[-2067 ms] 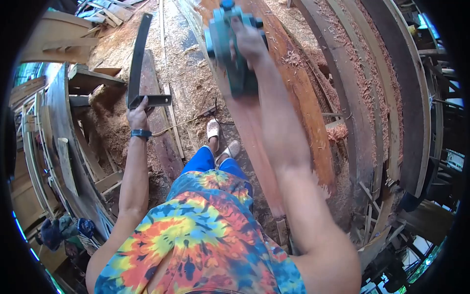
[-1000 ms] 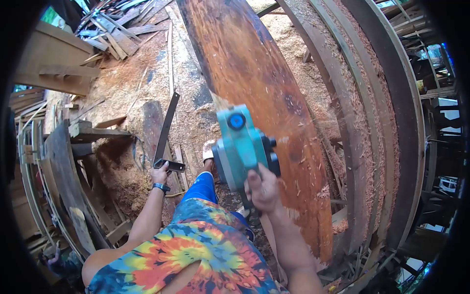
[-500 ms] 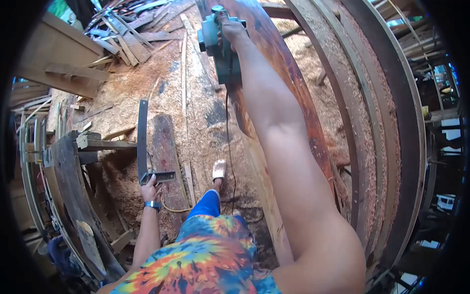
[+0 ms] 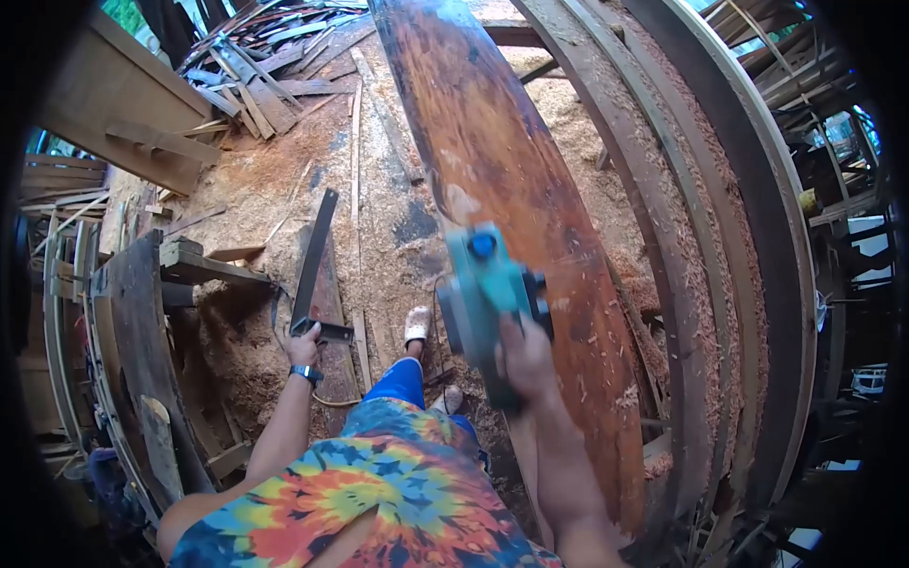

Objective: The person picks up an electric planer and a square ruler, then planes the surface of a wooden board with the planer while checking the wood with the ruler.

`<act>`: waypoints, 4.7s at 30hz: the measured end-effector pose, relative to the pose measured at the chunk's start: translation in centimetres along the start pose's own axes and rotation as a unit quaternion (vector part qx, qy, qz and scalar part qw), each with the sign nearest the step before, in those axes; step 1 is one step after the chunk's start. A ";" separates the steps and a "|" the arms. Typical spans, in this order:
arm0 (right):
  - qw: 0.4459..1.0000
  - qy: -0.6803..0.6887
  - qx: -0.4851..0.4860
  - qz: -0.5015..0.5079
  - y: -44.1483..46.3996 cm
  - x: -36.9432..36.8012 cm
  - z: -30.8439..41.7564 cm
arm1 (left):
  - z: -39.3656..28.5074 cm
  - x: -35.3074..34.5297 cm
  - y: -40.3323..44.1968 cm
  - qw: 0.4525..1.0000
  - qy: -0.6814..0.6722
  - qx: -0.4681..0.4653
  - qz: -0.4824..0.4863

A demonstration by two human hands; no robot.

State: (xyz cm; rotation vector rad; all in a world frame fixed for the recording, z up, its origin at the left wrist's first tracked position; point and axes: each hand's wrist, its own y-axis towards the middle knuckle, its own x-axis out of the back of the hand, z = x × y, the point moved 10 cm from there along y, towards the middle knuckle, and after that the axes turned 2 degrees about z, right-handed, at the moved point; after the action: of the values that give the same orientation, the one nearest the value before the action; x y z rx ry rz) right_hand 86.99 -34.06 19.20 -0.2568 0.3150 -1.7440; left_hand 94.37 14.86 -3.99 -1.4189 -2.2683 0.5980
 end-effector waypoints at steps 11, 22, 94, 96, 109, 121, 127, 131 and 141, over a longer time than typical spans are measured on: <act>0.984 0.000 -0.127 -0.128 -33.1 8.4 -12.3 | -10.6 -16.4 -6.9 0.951 0.104 -0.229 0.182; 0.985 0.023 -0.128 -0.115 -26.8 6.9 -10.3 | -15.0 -37.1 -2.4 0.800 0.250 -0.415 0.353; 0.985 0.024 -0.082 -0.152 -22.1 9.6 -7.4 | -7.7 -11.5 -8.9 0.990 -0.012 -0.116 0.079; 0.987 0.011 -0.053 -0.151 -16.2 8.4 -5.0 | -7.5 -9.9 -6.9 0.988 -0.017 -0.131 0.081; 0.990 -0.007 0.045 -0.137 25.1 -2.1 11.0 | -10.0 -2.6 -0.9 0.992 -0.053 -0.103 -0.042; 0.987 0.075 0.139 0.022 34.2 -5.7 14.8 | -12.9 0.0 0.4 0.989 -0.078 -0.122 -0.041; 0.997 0.056 0.042 0.014 11.8 -3.3 5.9 | -12.1 -2.1 -2.3 0.991 -0.084 -0.105 -0.015; 0.998 0.045 0.040 -0.017 -4.8 0.1 -1.5 | -9.6 -3.3 -4.5 0.991 -0.066 -0.120 -0.001; 0.988 0.108 -0.084 -0.069 -26.5 4.6 -11.1 | -1.1 -2.1 -6.9 0.996 0.080 -0.034 0.013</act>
State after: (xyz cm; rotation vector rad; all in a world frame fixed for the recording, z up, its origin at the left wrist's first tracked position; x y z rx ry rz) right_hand 57.97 -33.06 18.05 -0.2140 0.6156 -1.8895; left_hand 90.76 10.35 0.51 -1.4741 -2.1662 0.4032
